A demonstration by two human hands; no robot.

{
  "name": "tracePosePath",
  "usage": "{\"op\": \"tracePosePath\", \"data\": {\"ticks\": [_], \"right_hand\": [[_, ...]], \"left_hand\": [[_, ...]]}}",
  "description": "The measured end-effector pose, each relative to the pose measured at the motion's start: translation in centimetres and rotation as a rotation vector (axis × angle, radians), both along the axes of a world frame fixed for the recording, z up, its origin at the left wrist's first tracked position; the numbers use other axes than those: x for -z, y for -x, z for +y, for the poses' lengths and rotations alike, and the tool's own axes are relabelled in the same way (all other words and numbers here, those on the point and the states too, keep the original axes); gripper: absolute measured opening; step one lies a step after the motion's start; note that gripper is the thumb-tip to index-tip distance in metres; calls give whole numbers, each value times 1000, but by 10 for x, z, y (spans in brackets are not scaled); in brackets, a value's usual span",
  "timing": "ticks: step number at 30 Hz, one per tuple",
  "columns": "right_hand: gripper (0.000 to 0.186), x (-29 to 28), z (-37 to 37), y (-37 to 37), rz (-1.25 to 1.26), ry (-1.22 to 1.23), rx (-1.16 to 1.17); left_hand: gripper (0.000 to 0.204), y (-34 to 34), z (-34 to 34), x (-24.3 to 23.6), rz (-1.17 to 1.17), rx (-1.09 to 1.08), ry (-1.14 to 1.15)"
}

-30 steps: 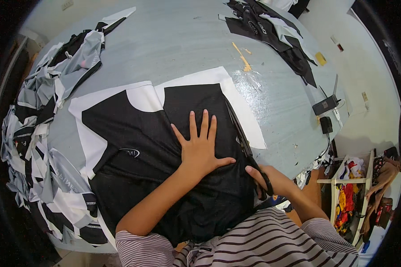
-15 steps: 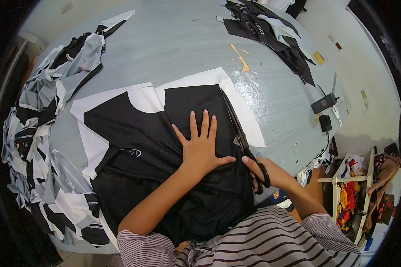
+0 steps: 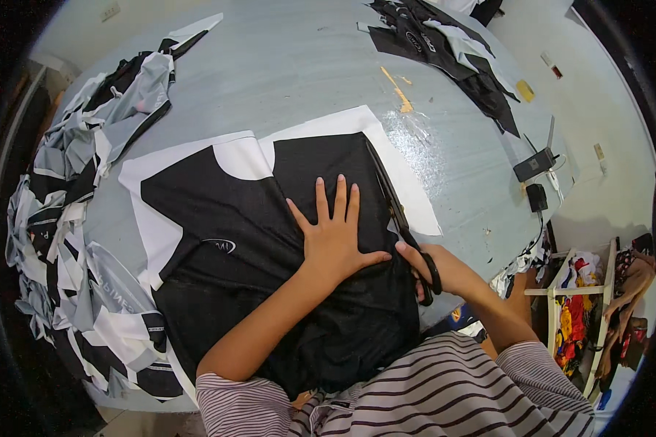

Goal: Cutting out printed garment components from a fabric sheet using industrial scissors.

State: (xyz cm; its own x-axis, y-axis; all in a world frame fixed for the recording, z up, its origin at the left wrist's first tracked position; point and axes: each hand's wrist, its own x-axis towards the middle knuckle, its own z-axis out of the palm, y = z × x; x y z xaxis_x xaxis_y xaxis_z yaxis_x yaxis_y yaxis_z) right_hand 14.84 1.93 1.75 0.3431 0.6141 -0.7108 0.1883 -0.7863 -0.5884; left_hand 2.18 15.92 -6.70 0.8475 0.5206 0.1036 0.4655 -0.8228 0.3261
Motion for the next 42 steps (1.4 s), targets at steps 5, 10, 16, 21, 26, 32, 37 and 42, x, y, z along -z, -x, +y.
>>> {"op": "tracePosePath", "data": {"ticks": [5, 10, 16, 21, 26, 32, 37, 42], "right_hand": [[74, 4, 1, -4, -1, -16, -6], [74, 7, 7, -7, -9, -82, 10], [62, 9, 7, -5, -19, -51, 17], [62, 5, 13, -6, 7, -46, 59], [62, 12, 15, -12, 15, -74, 93], [57, 21, 8, -20, 59, -105, 114], [52, 26, -21, -29, 433, -204, 293], [53, -1, -69, -47, 330, -127, 94]], "left_hand": [[121, 0, 1, 0, 9, 3, 6], [121, 1, 1, -1, 21, 1, 22], [121, 0, 0, 0, 30, 2, 21], [120, 1, 0, 1, 1, -4, 11], [121, -1, 2, 0, 9, 0, 0], [124, -1, 5, 1, 28, 8, -24], [126, 1, 11, 2, 65, 67, -11], [126, 4, 22, -15, 181, 188, 55]]}}
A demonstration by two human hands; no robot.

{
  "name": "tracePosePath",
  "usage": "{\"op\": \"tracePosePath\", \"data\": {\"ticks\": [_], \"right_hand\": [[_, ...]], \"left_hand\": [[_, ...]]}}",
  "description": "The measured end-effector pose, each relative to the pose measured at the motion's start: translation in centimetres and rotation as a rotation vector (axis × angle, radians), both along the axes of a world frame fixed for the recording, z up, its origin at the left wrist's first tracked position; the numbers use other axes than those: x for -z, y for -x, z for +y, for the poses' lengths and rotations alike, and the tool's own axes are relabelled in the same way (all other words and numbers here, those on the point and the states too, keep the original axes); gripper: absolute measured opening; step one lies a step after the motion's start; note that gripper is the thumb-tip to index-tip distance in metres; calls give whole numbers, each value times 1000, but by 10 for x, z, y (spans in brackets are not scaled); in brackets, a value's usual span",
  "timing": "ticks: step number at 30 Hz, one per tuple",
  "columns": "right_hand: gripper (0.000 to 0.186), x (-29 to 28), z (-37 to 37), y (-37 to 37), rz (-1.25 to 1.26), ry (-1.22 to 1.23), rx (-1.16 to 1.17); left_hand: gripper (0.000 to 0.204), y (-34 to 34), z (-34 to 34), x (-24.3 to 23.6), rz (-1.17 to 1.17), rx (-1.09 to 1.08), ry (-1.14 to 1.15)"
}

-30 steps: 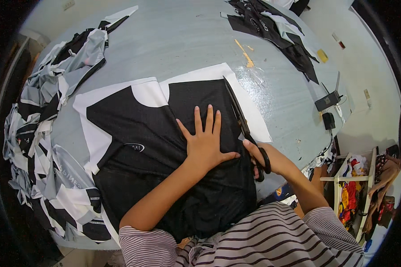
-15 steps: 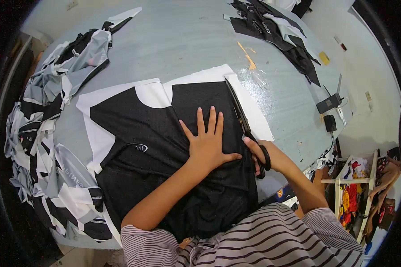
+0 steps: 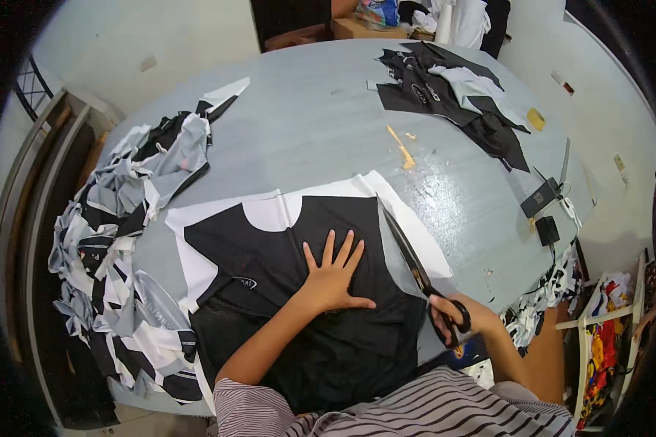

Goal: Cutting out printed garment components from a fabric sheet using industrial scissors.

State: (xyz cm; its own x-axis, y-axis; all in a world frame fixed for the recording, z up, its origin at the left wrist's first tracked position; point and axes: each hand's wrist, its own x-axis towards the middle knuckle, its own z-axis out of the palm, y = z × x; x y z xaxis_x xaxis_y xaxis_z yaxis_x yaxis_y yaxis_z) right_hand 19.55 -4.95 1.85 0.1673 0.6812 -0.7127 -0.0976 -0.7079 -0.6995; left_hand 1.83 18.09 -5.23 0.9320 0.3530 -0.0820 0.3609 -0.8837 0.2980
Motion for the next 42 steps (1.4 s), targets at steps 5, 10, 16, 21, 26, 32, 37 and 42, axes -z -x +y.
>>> {"op": "tracePosePath", "data": {"ticks": [5, 10, 16, 21, 26, 32, 37, 42], "right_hand": [[53, -32, -40, -31, -170, 25, -268], [51, -56, -71, -64, -287, 190, -501], [44, -50, -99, -77, -131, 96, -415], [44, -15, -60, -60, 33, -123, -172], [49, 41, -33, -59, 478, -141, 233], [46, 64, -44, -9, 473, -409, 645], [46, 77, -63, -22, 357, -491, 910], [47, 73, -63, -26, 268, -490, 899]], "left_hand": [[124, 4, -4, -13, 170, 145, 40], [81, 47, -34, -28, 110, 52, -94], [80, 89, -124, -61, 63, -1090, 233], [81, 70, -133, -3, 130, -1153, -159], [77, 61, -8, 21, -94, -588, -212], [55, 50, 137, 14, -283, -501, -209], [42, -97, 106, -3, -541, -572, -418], [52, -185, 46, 29, -527, -381, -602]]}}
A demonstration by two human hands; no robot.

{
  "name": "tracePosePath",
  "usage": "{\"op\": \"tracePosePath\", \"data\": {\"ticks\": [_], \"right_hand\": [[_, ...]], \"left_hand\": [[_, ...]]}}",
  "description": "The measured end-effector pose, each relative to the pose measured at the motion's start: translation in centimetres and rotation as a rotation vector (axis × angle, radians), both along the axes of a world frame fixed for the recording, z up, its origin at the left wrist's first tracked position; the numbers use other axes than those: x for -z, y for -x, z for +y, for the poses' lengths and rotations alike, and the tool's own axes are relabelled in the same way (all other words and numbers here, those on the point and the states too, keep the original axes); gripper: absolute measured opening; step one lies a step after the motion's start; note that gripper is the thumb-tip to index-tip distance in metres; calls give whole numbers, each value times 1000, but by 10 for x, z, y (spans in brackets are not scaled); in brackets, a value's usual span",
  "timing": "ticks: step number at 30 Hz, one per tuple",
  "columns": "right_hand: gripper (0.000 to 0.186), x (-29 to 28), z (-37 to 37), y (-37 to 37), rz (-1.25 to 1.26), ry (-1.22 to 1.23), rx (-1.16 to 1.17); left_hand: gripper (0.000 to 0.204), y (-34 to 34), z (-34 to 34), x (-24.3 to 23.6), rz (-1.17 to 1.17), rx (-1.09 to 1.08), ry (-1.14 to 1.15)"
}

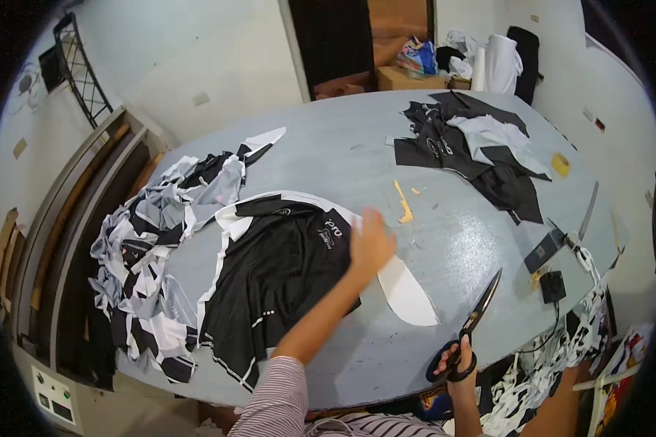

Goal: Cutting out printed garment components from a fabric sheet using industrial scissors.

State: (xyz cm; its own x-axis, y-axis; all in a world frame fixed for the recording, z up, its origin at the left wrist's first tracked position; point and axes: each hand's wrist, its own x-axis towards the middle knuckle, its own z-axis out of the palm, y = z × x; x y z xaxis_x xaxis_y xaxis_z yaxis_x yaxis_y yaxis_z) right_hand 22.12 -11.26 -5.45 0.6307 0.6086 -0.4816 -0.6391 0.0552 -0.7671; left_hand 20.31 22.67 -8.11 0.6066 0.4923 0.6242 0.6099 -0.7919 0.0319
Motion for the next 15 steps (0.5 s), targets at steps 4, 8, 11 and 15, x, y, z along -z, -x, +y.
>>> {"op": "tracePosePath", "data": {"ticks": [4, 8, 11, 15], "right_hand": [[47, 1, -17, -10, -24, 1, 37], [48, -9, -24, -10, -23, 47, 0], [49, -24, -27, -15, -13, 60, -50], [50, -35, -30, -20, -258, 116, -225]], "left_hand": [[58, -40, -100, 23, 30, 347, 334], [50, -20, -133, -6, 328, 1011, 642], [42, 7, -116, -10, -41, 940, 778], [54, 55, -46, -9, 192, -68, 231]]}}
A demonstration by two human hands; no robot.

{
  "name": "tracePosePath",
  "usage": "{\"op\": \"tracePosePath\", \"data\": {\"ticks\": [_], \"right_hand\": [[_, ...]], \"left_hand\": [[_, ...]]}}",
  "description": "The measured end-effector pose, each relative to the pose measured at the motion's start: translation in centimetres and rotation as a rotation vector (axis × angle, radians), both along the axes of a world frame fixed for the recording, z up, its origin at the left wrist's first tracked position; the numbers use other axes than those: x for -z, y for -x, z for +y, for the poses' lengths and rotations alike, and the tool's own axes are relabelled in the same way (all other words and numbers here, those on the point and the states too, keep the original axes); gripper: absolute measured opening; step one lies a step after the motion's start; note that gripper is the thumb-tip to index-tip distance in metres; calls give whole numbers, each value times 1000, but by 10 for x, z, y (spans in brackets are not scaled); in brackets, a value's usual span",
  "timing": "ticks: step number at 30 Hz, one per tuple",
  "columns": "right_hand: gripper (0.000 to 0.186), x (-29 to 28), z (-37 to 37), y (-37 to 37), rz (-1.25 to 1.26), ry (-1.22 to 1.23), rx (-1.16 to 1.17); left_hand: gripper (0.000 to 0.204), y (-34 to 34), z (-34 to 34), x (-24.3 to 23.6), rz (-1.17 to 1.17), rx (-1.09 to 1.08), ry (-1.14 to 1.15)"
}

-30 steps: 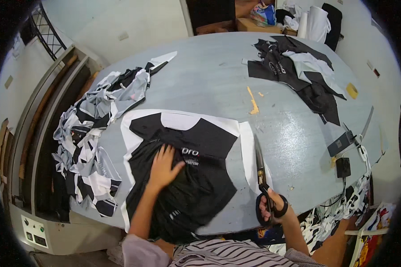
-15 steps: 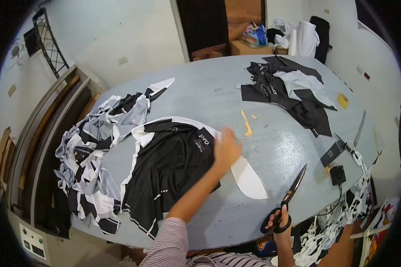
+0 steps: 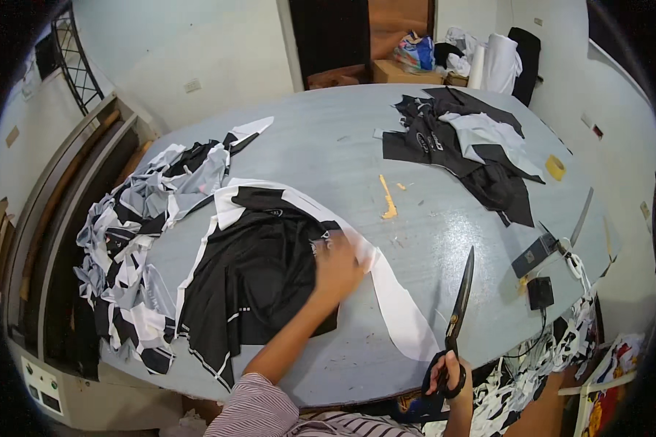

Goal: Cutting out printed garment components from a fabric sheet using industrial scissors.

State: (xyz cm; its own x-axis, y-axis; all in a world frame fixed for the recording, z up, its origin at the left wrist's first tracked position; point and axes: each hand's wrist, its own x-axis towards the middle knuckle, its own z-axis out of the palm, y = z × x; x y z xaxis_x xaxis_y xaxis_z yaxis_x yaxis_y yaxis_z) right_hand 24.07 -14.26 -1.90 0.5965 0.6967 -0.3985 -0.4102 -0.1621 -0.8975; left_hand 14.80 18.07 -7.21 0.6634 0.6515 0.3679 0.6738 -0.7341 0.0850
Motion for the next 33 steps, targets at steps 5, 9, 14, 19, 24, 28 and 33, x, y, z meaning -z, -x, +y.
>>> {"op": "tracePosePath", "data": {"ticks": [5, 9, 14, 19, 24, 28, 33], "right_hand": [[45, 2, 2, 0, -15, 86, -176], [42, -5, 18, 14, 4, 169, -409], [40, 12, 20, 22, 81, 182, -598], [43, -11, 21, 23, 45, 216, -598], [43, -6, -3, 7, -40, 146, -326], [45, -16, -7, 0, -11, 88, -182], [48, -17, -5, -4, -26, 99, -217]], "left_hand": [[68, 93, 5, 17, 19, -460, 102], [60, 163, -2, 11, -47, -618, 164], [50, 164, -16, -21, -278, -593, -69], [53, 85, -66, -24, -133, 185, 100], [53, 65, -96, 5, -64, 353, 196], [35, 86, -77, -6, -153, 662, 424], [22, 101, -62, -9, -535, 547, 973]]}}
